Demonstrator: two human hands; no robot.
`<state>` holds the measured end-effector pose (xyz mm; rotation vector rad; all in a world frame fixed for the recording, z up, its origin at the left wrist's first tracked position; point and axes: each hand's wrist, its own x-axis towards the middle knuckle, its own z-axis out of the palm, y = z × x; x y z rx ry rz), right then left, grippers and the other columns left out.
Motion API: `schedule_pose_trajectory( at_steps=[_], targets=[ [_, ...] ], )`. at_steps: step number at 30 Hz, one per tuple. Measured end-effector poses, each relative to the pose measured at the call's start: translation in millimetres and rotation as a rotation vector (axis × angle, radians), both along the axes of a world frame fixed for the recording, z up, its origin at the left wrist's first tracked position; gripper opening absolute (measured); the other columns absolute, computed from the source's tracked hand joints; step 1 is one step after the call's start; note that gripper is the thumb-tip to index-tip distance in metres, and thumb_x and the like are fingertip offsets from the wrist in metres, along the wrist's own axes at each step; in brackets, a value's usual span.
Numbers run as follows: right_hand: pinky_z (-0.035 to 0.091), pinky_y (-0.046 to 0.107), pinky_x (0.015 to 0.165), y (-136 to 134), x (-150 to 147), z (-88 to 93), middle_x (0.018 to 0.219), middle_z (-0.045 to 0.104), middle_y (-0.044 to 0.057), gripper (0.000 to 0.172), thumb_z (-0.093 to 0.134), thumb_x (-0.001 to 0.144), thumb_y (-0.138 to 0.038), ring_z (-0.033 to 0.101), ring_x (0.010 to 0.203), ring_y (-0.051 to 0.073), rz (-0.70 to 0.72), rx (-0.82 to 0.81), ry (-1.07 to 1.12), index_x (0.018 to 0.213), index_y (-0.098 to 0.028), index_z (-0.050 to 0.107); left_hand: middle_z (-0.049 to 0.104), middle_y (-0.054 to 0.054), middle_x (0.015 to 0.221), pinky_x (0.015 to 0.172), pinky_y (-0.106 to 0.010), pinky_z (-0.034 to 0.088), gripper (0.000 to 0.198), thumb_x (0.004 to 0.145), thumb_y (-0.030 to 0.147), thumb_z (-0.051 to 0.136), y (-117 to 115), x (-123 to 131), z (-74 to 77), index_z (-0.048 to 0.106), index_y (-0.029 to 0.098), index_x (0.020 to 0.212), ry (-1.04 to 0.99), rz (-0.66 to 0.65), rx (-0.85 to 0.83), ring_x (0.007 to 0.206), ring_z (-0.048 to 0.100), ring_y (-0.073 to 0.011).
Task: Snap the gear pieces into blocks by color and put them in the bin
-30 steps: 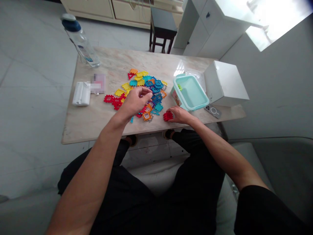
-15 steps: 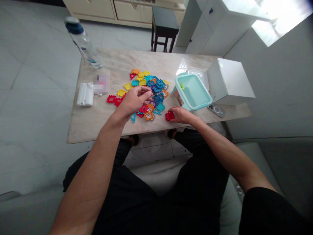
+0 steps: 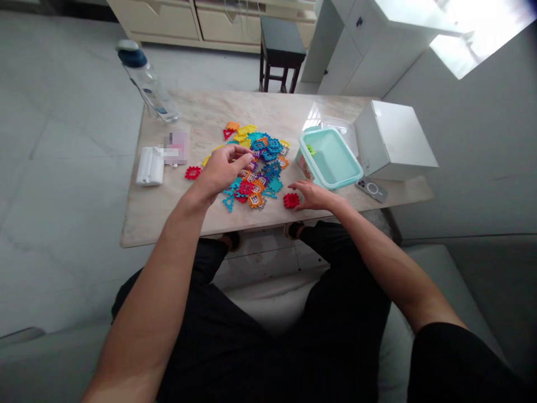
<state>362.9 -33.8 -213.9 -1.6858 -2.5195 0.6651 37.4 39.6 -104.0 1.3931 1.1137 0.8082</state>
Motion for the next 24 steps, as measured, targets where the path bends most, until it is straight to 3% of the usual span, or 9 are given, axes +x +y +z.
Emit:
schedule_pose_trajectory(
  at_steps=[5, 9, 13, 16, 20, 24],
  targets=[
    [0.051, 0.05, 0.127, 4, -10, 23.2, 0.155, 0.067, 0.023, 0.095, 0.103, 0.079, -0.041, 0.066, 0.145, 0.04, -0.029, -0.141, -0.173, 0.161, -0.014, 0.062, 0.08, -0.011, 0.11, 0.08, -0.028, 0.06, 0.019, 0.099, 0.025, 0.075, 13, -21, -20.5, 0.069, 0.016, 0.116, 0.14, 0.103, 0.0, 0.087, 0.076, -0.0172],
    [0.05, 0.049, 0.125, -1, -25, 41.3, 0.153, 0.069, 0.02, 0.089, 0.098, 0.084, -0.044, 0.066, 0.144, 0.041, -0.035, -0.127, -0.247, 0.162, -0.021, 0.063, 0.082, -0.012, 0.112, 0.081, -0.029, 0.061, 0.042, 0.101, 0.024, 0.067, 19, -38, -42.8, 0.053, 0.018, 0.141, 0.289, 0.134, -0.009, 0.091, 0.079, -0.0192],
    [0.053, 0.046, 0.12, -10, -35, 49.0, 0.15, 0.071, 0.018, 0.077, 0.093, 0.089, -0.041, 0.067, 0.141, 0.039, 0.004, -0.081, -0.204, 0.158, -0.022, 0.065, 0.082, -0.01, 0.107, 0.092, -0.035, 0.061, 0.047, 0.093, 0.024, 0.073, 22, -62, -57.4, 0.059, 0.018, 0.138, 0.6, 0.139, 0.09, 0.1, 0.08, -0.0253],
    [0.054, 0.046, 0.118, -18, -36, 47.4, 0.143, 0.074, 0.019, 0.069, 0.09, 0.091, -0.041, 0.07, 0.135, 0.038, 0.052, -0.078, -0.173, 0.153, -0.019, 0.069, 0.082, -0.01, 0.103, 0.097, -0.036, 0.06, 0.035, 0.085, 0.022, 0.078, 16, -80, -58.6, 0.071, 0.018, 0.119, 0.725, 0.133, 0.127, 0.103, 0.079, -0.0286],
    [0.057, 0.047, 0.114, -18, -27, 31.4, 0.14, 0.076, 0.022, 0.062, 0.084, 0.095, -0.041, 0.073, 0.131, 0.04, 0.091, -0.054, -0.137, 0.149, -0.013, 0.072, 0.084, -0.01, 0.106, 0.094, -0.033, 0.06, 0.014, 0.088, 0.022, 0.075, 11, -93, -64.5, 0.077, 0.018, 0.102, 0.869, 0.066, 0.149, 0.101, 0.079, -0.0263],
    [0.058, 0.047, 0.111, -12, -19, 17.0, 0.136, 0.078, 0.022, 0.059, 0.079, 0.098, -0.048, 0.075, 0.129, 0.039, 0.129, -0.02, -0.091, 0.147, -0.014, 0.074, 0.08, -0.018, 0.128, 0.108, -0.037, 0.058, 0.03, 0.086, 0.019, 0.081, 9, -94, -77.1, 0.078, 0.015, 0.116, 0.991, 0.029, 0.17, 0.121, 0.076, -0.0308]
  ],
)
